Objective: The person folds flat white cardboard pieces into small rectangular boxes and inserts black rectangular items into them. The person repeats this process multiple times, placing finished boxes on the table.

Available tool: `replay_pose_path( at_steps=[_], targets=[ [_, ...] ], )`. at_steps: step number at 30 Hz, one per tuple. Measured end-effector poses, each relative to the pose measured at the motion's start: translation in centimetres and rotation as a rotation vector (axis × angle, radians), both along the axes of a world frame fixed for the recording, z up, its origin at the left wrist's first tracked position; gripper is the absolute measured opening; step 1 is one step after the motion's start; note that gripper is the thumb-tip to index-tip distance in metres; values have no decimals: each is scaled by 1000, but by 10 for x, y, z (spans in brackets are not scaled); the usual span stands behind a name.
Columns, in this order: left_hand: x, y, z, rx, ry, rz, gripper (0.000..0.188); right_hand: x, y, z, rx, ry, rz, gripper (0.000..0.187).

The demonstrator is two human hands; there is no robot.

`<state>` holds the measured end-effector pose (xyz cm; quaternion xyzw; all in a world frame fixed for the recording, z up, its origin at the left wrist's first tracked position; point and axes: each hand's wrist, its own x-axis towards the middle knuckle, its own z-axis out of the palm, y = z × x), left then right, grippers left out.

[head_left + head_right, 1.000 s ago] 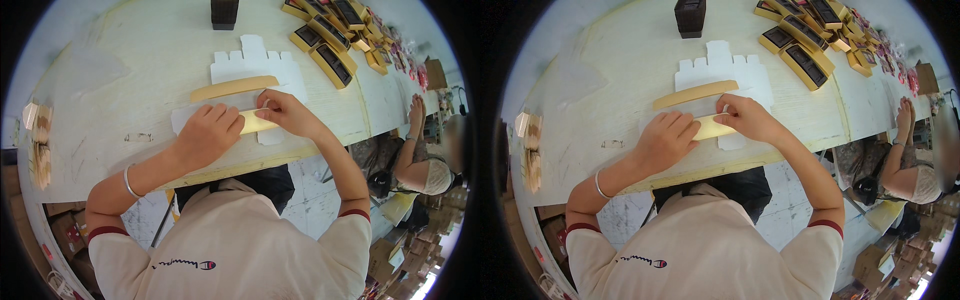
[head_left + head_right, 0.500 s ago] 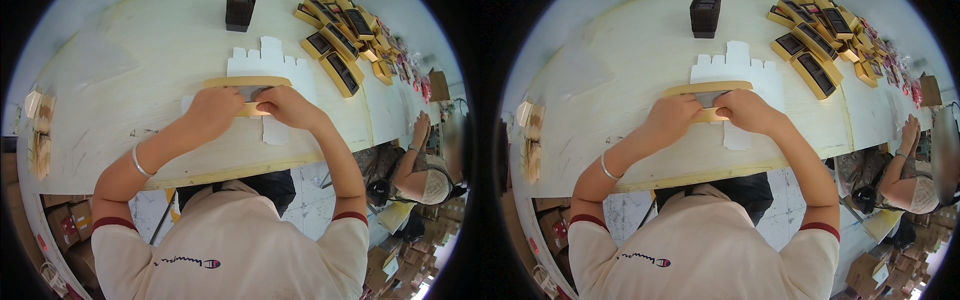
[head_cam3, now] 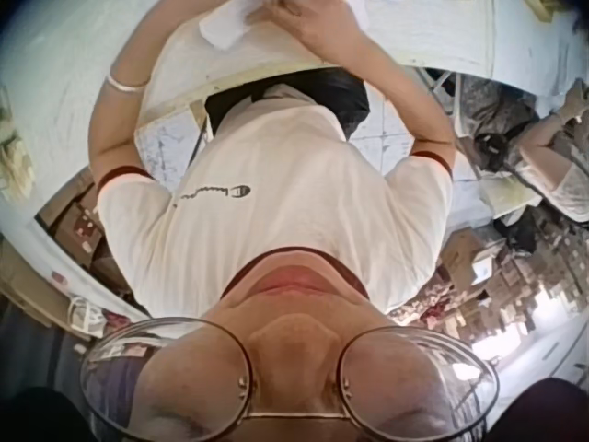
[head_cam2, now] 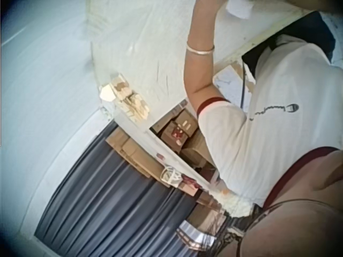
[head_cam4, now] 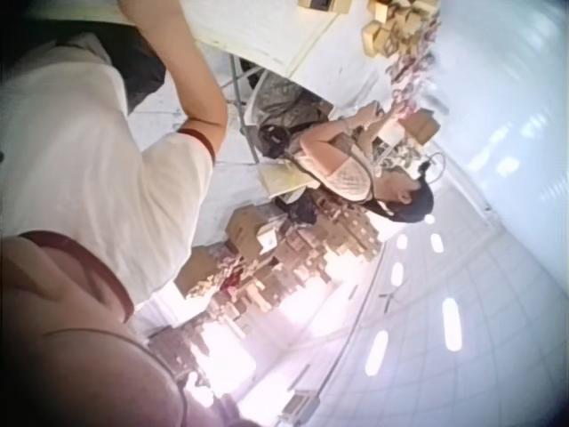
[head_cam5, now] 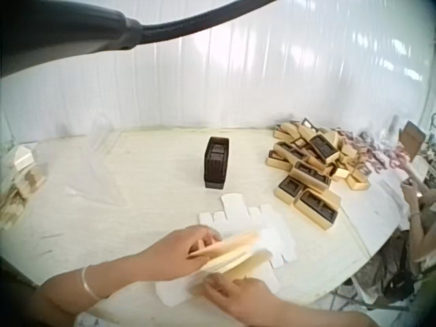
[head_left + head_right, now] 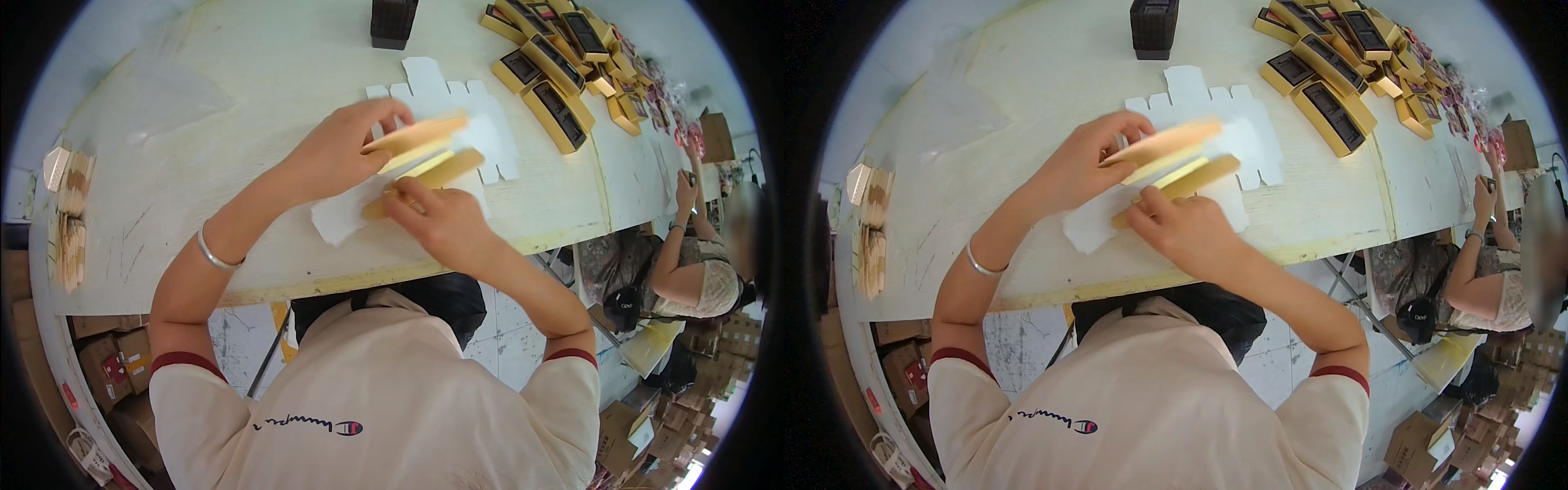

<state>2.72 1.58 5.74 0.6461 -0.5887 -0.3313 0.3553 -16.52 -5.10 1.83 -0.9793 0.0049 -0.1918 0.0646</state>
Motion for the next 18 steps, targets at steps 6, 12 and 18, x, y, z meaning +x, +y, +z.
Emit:
replay_pose_path(
  at_steps=[6,12,18],
  targets=[
    [-23,23,-34,-495,-402,84,35,-10,-48,26,220,14,158,29],
    [-17,29,-34,-130,34,-164,28,-19,-67,-4,439,70,186,21],
    [-11,12,-43,-114,-147,-239,29,-4,-53,-7,731,94,49,21]
  ],
)
